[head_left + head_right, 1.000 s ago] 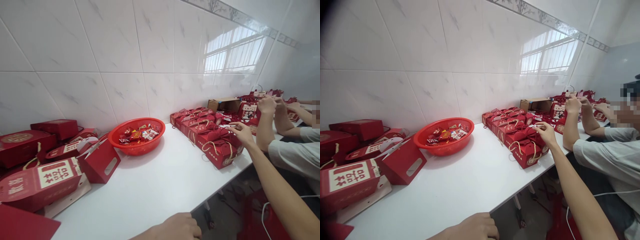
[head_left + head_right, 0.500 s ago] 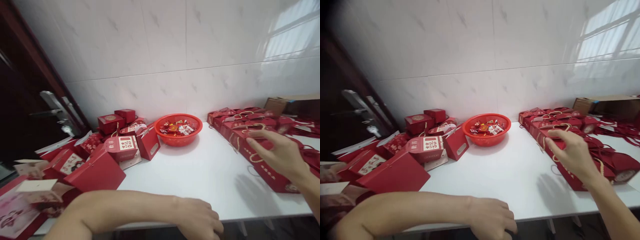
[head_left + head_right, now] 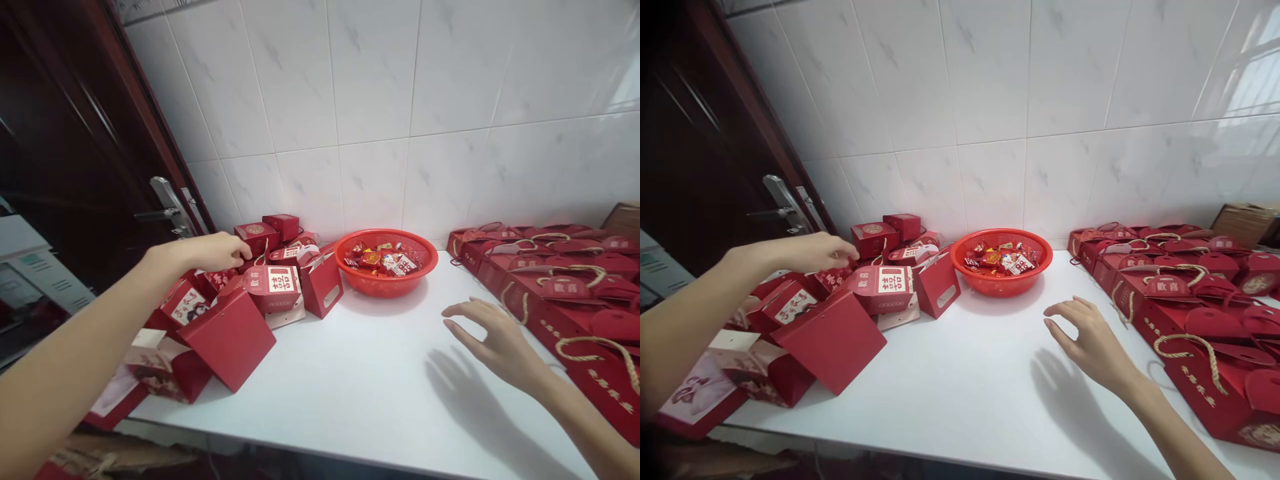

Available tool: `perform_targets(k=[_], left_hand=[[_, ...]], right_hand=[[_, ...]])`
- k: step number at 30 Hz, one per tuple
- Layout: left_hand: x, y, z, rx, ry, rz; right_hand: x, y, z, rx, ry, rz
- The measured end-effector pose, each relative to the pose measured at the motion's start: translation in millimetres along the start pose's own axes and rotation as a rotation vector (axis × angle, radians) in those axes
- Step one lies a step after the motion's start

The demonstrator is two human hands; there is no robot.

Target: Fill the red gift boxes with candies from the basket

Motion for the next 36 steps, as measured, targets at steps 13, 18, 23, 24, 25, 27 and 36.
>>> perform_targets(k=[13, 18, 23, 24, 25, 27, 36], left_hand=[[-13.7, -6.5, -18.9, -0.100, 0.251, 0.055], [-69.9, 8.9, 28.8, -0.311, 0.405, -0.058], [-173.3, 30.7, 30.7, -0.191, 0.326, -0.552], [-194.3, 37.7, 23.7, -0.172, 0.265, -0.665], [-213.2, 44.7, 15.0, -0.169, 0.203, -0.763], [-243.5, 56.7, -5.2, -0.235, 0.063, -0.899], [-289.5, 96.2, -114.3, -0.523, -0.185, -1.401]], right_hand=[[33.7, -26.5, -37.7, 0.086, -0.126, 0.069], [42.9, -39.2, -41.9, 0.057, -0.304, 0.007], [40.6, -58.0, -44.8, -0.026, -0.595, -0.155], [35.9, -61.1, -44.3, -0.058, -0.655, -0.192], [30.1, -63.4, -43.4, -0.093, -0.708, -0.227], [17.6, -65.1, -42.4, -0.142, -0.775, -0.276], [-14.1, -47.6, -68.0, -0.131, -0.776, -0.373]])
Point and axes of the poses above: each hand's wrist, its own y-axis away from the middle knuckle, its own z-axis out of the back of the hand, x = y × z, the point moved 9 cm from there along -y, towards the middle knuckle, and after that the axes turned 4 degrees about -x, right-handed, at the moved point
